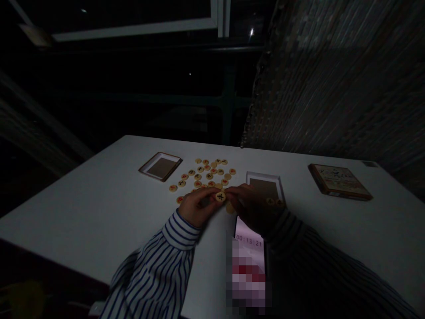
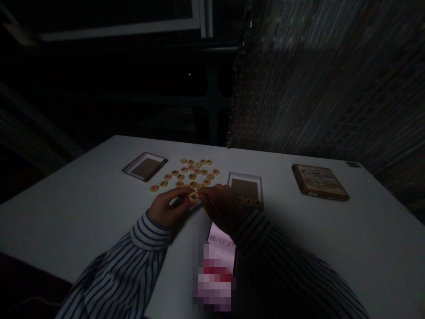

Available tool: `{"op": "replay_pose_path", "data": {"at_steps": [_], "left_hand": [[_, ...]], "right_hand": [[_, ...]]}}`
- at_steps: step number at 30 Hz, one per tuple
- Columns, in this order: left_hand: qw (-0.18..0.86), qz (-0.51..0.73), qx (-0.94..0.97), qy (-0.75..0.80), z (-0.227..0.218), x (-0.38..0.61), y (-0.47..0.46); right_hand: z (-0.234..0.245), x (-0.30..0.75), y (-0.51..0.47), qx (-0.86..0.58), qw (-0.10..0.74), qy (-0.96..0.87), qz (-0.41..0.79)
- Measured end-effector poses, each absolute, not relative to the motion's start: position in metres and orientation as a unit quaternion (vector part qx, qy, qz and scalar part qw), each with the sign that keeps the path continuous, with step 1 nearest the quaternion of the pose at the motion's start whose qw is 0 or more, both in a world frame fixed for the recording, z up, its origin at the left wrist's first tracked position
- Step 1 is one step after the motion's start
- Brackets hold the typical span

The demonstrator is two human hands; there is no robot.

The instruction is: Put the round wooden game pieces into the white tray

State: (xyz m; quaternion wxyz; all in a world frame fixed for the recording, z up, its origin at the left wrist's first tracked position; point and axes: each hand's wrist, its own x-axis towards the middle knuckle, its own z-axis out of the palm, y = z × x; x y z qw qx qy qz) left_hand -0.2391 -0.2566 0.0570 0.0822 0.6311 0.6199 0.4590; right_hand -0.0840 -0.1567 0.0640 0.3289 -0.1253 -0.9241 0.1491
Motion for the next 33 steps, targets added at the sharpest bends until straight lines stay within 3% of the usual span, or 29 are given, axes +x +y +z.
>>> {"op": "replay_pose_path", "data": {"at_steps": [10,17,33], "left_hand": [[-0.044,0.321,0.684,0.653,0.044,-0.256,-0.252],[-0.036,0.237,0.696,0.677,0.035,-0.258,-0.254],[-0.028,0.198,0.661,0.723,0.036,-0.252,-0.255]], "right_hand": [[0.059,-0.084,-0.155,-0.182,0.342,-0.918,0.084],[0.059,-0.083,-0.157,-0.192,0.259,-0.945,0.051],[0.057,-0.080,-0.161,-0.179,0.167,-0.969,-0.014]]}}
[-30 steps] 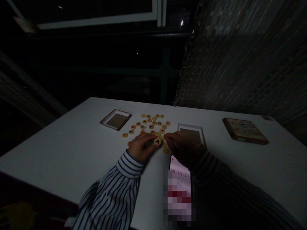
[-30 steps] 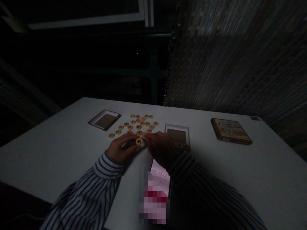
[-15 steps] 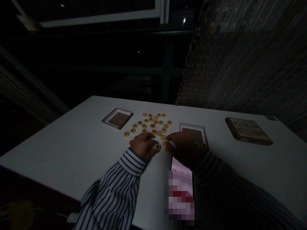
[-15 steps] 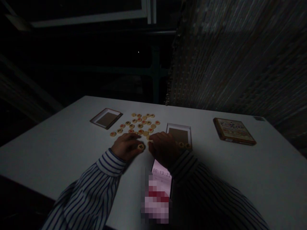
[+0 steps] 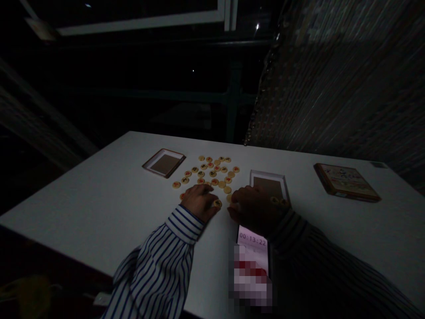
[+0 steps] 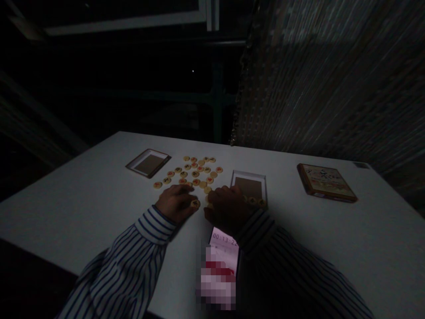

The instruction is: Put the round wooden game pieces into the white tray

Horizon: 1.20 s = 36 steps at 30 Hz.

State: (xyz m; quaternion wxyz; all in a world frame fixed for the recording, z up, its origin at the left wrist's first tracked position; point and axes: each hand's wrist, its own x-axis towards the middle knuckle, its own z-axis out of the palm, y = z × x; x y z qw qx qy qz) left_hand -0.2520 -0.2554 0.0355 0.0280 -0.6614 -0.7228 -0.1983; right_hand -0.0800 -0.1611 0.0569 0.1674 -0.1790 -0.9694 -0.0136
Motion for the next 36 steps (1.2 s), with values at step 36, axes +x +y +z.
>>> {"op": "replay_pose_path", "data": {"at_steps": [36], "left_hand": [[0.054,-0.177,-0.646,-0.740,0.0299,-0.2578,-0.2558]], "right_hand": [[0.0576,-0.0803,-0.1624,-0.178,0.129,-0.975,-0.027]]}}
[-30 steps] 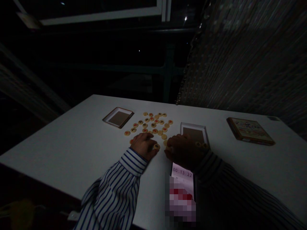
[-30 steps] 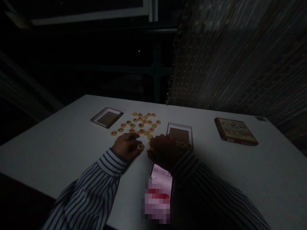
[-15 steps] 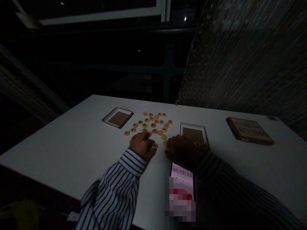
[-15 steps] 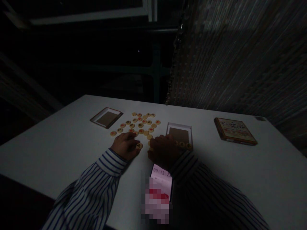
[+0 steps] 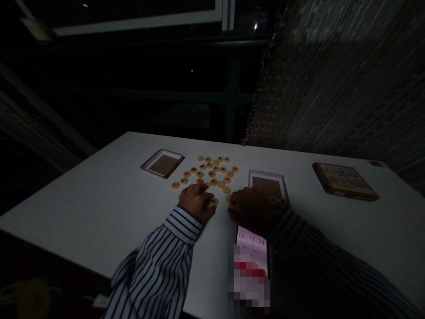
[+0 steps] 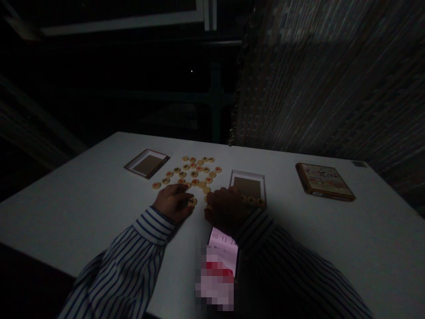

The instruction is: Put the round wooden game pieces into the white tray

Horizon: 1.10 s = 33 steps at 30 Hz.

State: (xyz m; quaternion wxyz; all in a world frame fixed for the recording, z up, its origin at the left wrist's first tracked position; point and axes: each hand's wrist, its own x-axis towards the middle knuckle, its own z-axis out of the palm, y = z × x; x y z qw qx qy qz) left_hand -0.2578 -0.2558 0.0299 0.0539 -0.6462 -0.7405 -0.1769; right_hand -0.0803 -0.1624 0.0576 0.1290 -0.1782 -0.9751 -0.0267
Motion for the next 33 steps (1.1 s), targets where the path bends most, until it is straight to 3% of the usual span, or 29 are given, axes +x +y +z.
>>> {"op": "replay_pose_path", "data": {"at_steps": [11,17,23,33], "left_hand": [[0.053,-0.206,-0.658,-0.722,0.031,-0.261,-0.254],[0.047,-0.256,-0.671,-0.695,0.038,-0.254,-0.254],[0.062,-0.320,-0.674,-0.663,0.044,-0.244,-0.254],[0.090,-0.384,-0.680,-0.618,0.052,-0.233,-0.254]], "right_hand": [[0.061,-0.081,-0.164,-0.187,0.147,-0.971,-0.007],[0.063,-0.084,-0.163,-0.200,0.211,-0.956,0.031],[0.062,-0.086,-0.159,-0.233,0.281,-0.924,0.111],[0.067,-0.084,-0.154,-0.216,0.277,-0.879,0.323]]}}
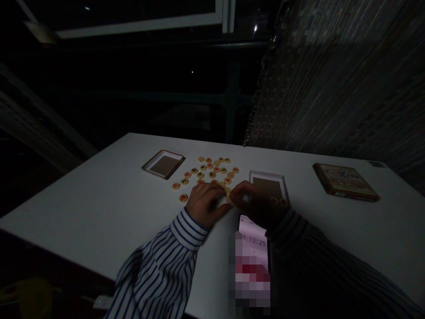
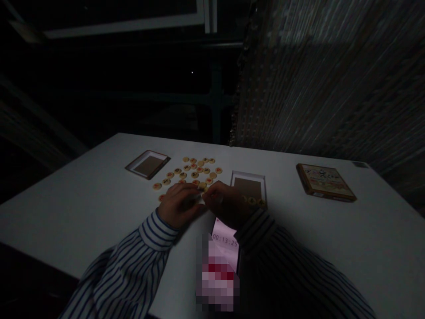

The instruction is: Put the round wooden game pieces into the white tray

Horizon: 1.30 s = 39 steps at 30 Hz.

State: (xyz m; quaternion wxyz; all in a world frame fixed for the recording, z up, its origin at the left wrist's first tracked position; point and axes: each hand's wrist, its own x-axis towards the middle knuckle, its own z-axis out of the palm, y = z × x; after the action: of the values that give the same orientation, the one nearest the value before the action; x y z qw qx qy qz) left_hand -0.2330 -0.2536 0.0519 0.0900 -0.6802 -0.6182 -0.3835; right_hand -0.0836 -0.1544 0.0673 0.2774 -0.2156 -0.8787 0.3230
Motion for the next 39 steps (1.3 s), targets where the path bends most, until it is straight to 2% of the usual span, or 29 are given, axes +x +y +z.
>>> {"op": "replay_pose_path", "data": {"at_steps": [23,39], "left_hand": [[0.108,-0.402,-0.685,-0.597,0.0580,-0.2256,-0.2544],[0.118,-0.420,-0.647,-0.626,0.0548,-0.2317,-0.2543]], "right_hand": [[0.0661,-0.0841,-0.1515,-0.168,0.285,-0.816,0.475],[0.0657,-0.0846,-0.1504,-0.213,0.317,-0.838,0.390]]}}
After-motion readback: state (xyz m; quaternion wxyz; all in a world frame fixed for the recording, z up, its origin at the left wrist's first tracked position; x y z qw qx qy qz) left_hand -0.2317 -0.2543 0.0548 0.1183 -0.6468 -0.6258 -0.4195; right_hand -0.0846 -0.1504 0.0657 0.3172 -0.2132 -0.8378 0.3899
